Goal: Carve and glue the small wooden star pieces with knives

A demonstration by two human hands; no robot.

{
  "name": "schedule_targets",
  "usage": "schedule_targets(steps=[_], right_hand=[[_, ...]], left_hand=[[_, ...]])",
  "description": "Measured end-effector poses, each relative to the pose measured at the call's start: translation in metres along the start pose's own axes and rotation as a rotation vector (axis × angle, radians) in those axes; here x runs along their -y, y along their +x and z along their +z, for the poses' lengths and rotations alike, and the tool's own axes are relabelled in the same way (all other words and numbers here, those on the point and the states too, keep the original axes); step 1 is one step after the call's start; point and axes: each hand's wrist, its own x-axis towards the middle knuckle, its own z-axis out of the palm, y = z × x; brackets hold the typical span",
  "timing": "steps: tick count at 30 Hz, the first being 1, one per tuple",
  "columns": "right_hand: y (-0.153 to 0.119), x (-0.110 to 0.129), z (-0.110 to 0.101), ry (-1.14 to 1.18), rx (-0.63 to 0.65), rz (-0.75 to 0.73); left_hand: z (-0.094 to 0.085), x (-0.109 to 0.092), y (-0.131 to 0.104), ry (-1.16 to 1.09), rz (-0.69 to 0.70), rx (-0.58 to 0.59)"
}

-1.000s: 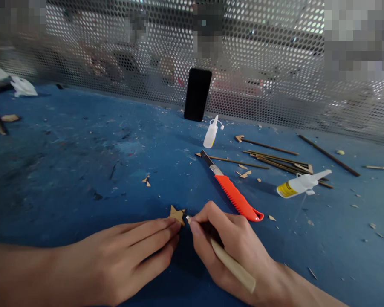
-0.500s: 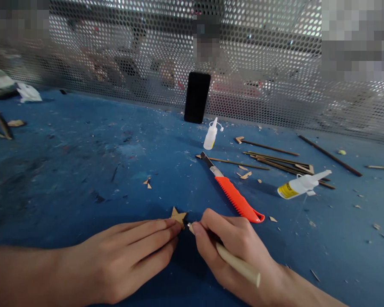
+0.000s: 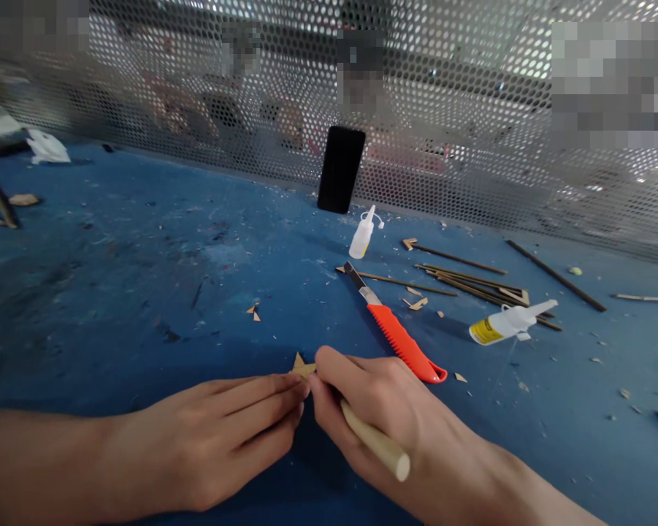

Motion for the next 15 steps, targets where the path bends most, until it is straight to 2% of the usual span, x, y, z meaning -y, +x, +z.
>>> schedule_targets(steps=[5,15], right_hand=[[-0.003,-0.001,0.001,0.020,0.016,-0.022],[-0.006,-0.012,0.017,0.084,0.019,-0.020]], left_hand=[[0.000,-0.001,0.000,-0.022,-0.019,-0.002],[-0.001,-0.003,-0.001,-0.046,-0.024,0.094]])
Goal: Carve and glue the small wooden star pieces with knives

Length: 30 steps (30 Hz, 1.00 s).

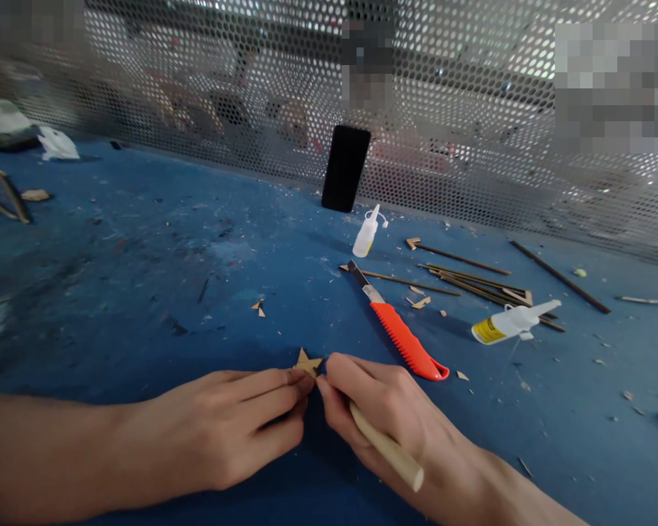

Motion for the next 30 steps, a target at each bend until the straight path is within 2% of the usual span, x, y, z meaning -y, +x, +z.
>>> schedule_targets(steps=[9,13,16,20,30], right_hand=[[-0.005,-0.005,0.011,-0.013,-0.041,-0.084],[-0.005,-0.004,0.016,-0.037,-0.113,-0.138],[-0.007,-0.003,0.021,-0.024,-0.152,-0.097],[-0.008,0.000,0.019,0.058,-0.125,0.000],[-0.004,0.001,0.010,0.117,-0.094,0.026]], left_hand=[[-0.003,0.000,0.001,-0.057,-0.033,0.054],[-0.003,-0.001,0.001,-0.060,-0.040,0.050],[-0.002,-0.001,0.001,-0.058,-0.031,0.046],[-0.002,-0.002,0.001,-0.040,-0.039,0.030],[-0.003,0.000,0.003,-0.056,-0.026,0.048]])
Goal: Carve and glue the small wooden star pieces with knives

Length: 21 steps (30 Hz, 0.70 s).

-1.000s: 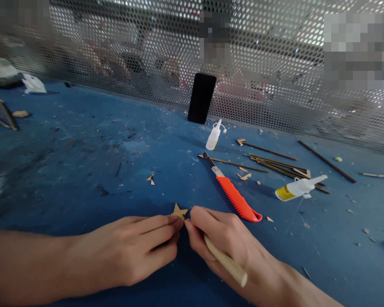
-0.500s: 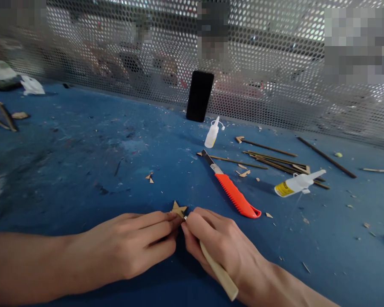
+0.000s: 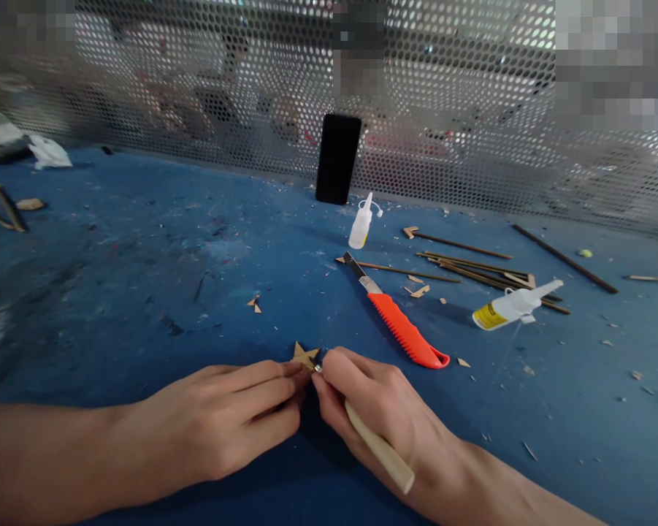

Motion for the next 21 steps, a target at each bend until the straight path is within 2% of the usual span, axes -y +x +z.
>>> schedule_targets(steps=[5,12,16,21], right_hand=[[0.002,0.003,-0.002,0.022,0.029,-0.034],[-0.004,-0.007,0.006,-0.035,0.045,0.004],[-0.004,-0.007,0.005,-0.021,0.036,0.095],[-0.004,-0.003,0.003,0.020,-0.062,0.205]], left_hand=[[-0.001,-0.001,0.000,0.016,-0.002,0.007],[0.001,-0.001,0.000,0.006,-0.007,0.012],[0.002,-0.002,-0.001,0.030,-0.002,0.003],[0.004,-0.001,-0.005,0.100,0.035,-0.036]])
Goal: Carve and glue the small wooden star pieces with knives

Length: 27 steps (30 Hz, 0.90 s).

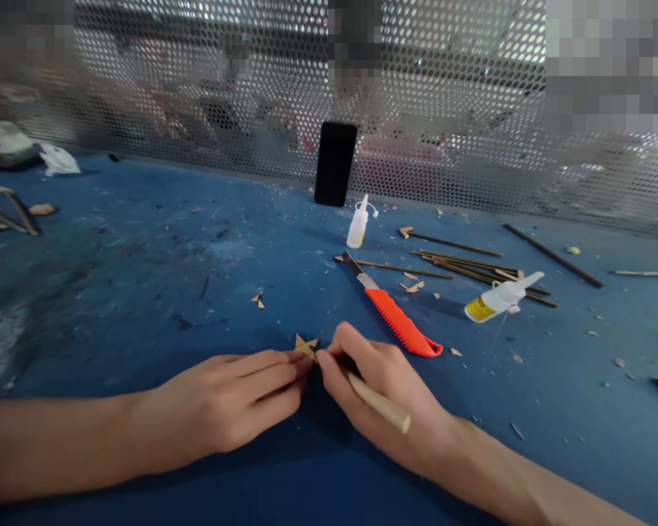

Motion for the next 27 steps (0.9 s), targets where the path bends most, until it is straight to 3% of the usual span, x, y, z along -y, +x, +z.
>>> schedule_targets(steps=[4,9,11,14,17,21,27], right_hand=[[-0.006,0.005,0.001,0.004,-0.107,-0.045],[-0.017,0.015,0.000,-0.014,-0.153,-0.014],[-0.019,0.020,-0.002,-0.020,-0.199,0.007],[-0.021,0.026,-0.006,-0.040,-0.315,0.016],[-0.021,0.026,-0.007,-0.053,-0.393,-0.010],[-0.020,0.019,-0.005,0.018,-0.345,-0.049],[-0.018,0.014,-0.007,0.169,-0.408,-0.047]], left_hand=[[-0.003,-0.001,-0.004,0.032,0.048,-0.083],[-0.013,-0.002,-0.009,0.005,0.062,-0.142],[-0.015,-0.002,-0.009,-0.041,0.011,-0.172],[-0.015,0.001,-0.007,-0.138,-0.248,-0.209],[-0.011,0.005,-0.005,-0.234,-0.474,-0.122],[-0.008,0.007,-0.007,-0.262,-0.469,-0.073],[-0.009,0.004,-0.008,-0.290,-0.443,-0.174]])
